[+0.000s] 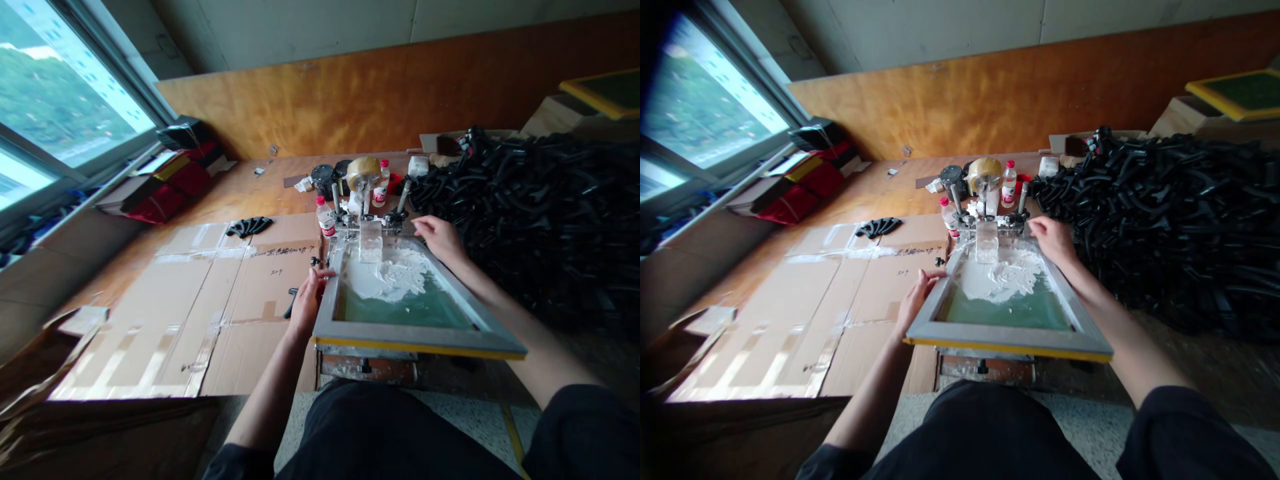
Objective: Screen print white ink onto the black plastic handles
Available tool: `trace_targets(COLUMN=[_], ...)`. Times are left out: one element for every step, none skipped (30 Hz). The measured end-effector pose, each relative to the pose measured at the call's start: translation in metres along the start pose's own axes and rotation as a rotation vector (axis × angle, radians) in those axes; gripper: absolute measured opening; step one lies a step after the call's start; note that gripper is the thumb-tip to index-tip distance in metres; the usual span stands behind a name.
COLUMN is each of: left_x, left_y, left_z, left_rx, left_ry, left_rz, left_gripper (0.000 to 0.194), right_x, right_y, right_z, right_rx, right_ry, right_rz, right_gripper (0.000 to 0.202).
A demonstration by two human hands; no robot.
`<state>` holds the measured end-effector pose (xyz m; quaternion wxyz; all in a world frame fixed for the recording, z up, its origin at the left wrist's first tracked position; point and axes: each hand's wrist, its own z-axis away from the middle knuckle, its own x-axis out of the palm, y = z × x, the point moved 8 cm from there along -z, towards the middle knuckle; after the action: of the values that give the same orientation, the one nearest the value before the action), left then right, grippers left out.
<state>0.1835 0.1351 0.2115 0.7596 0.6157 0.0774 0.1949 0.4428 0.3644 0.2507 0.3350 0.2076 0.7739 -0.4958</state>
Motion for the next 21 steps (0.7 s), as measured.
trace_targets(left_x=[0.004, 0.009, 0.014, 0.020, 0.024, 0.026, 0.027, 0.027, 0.030, 0.037, 0.047, 0.060, 0.070, 0.075, 0.077, 0.075, 0.069, 0.059, 0.045, 0.028, 0.008], left_y=[0.017, 0.034, 0.048, 0.059, 0.065, 0.067, 0.064, 0.055, 0.039, 0.014, -0.015, -0.050, -0.080, -0.103, -0.119, -0.131, -0.138, -0.142, -0.143, -0.141, -0.136], left_z=[-0.006, -0.013, -0.020, -0.025, -0.029, -0.031, -0.030, -0.026, -0.020, -0.012, -0.001, 0.015, 0.032, 0.046, 0.056, 0.061, 0.063, 0.061, 0.056, 0.049, 0.040], left_rx=[0.056, 0.113, 0.163, 0.201, 0.226, 0.243, 0.252, 0.244, 0.191, 0.084, -0.062, -0.261, -0.416, -0.495, -0.530, -0.536, -0.524, -0.503, -0.474, -0.435, -0.380], left_ry=[0.006, 0.010, 0.007, 0.003, 0.008, 0.030, 0.068, 0.106, 0.114, 0.077, 0.007, -0.106, -0.183, -0.197, -0.184, -0.133, -0.073, -0.016, 0.036, 0.084, 0.122], left_rz=[0.046, 0.087, 0.119, 0.140, 0.152, 0.164, 0.177, 0.187, 0.185, 0.167, 0.141, 0.104, 0.090, 0.120, 0.166, 0.210, 0.231, 0.216, 0.160, 0.071, -0.035], left_gripper=[0.061, 0.059, 0.058, 0.056, 0.055, 0.054, 0.054, 0.054, 0.055, 0.058, 0.061, 0.065, 0.067, 0.066, 0.064, 0.061, 0.058, 0.055, 0.052, 0.050, 0.048], right_x=[-0.008, -0.009, -0.003, 0.010, 0.028, 0.049, 0.071, 0.091, 0.108, 0.121, 0.128, 0.131, 0.132, 0.132, 0.132, 0.132, 0.132, 0.129, 0.123, 0.113, 0.100], right_y=[0.018, 0.031, 0.039, 0.042, 0.039, 0.031, 0.020, 0.008, -0.004, -0.014, -0.022, -0.031, -0.042, -0.054, -0.067, -0.079, -0.087, -0.088, -0.081, -0.066, -0.043], right_z=[0.005, 0.015, 0.028, 0.044, 0.061, 0.078, 0.096, 0.112, 0.127, 0.139, 0.149, 0.158, 0.167, 0.176, 0.184, 0.191, 0.194, 0.192, 0.182, 0.164, 0.140], right_rx=[0.048, 0.075, 0.089, 0.083, 0.047, -0.014, -0.083, -0.147, -0.188, -0.197, -0.175, -0.147, -0.136, -0.152, -0.201, -0.277, -0.350, -0.402, -0.420, -0.397, -0.332], right_ry=[0.030, 0.036, 0.020, -0.018, -0.075, -0.139, -0.202, -0.260, -0.309, -0.338, -0.345, -0.341, -0.332, -0.320, -0.321, -0.343, -0.376, -0.400, -0.400, -0.367, -0.301], right_rz=[0.011, 0.026, 0.037, 0.039, 0.041, 0.052, 0.079, 0.122, 0.176, 0.231, 0.276, 0.302, 0.305, 0.285, 0.245, 0.185, 0.113, 0.043, -0.008, -0.025, -0.015], right_gripper=[0.035, 0.038, 0.039, 0.036, 0.032, 0.028, 0.023, 0.019, 0.016, 0.013, 0.010, 0.007, 0.005, 0.005, 0.007, 0.010, 0.012, 0.014, 0.014, 0.014, 0.014])
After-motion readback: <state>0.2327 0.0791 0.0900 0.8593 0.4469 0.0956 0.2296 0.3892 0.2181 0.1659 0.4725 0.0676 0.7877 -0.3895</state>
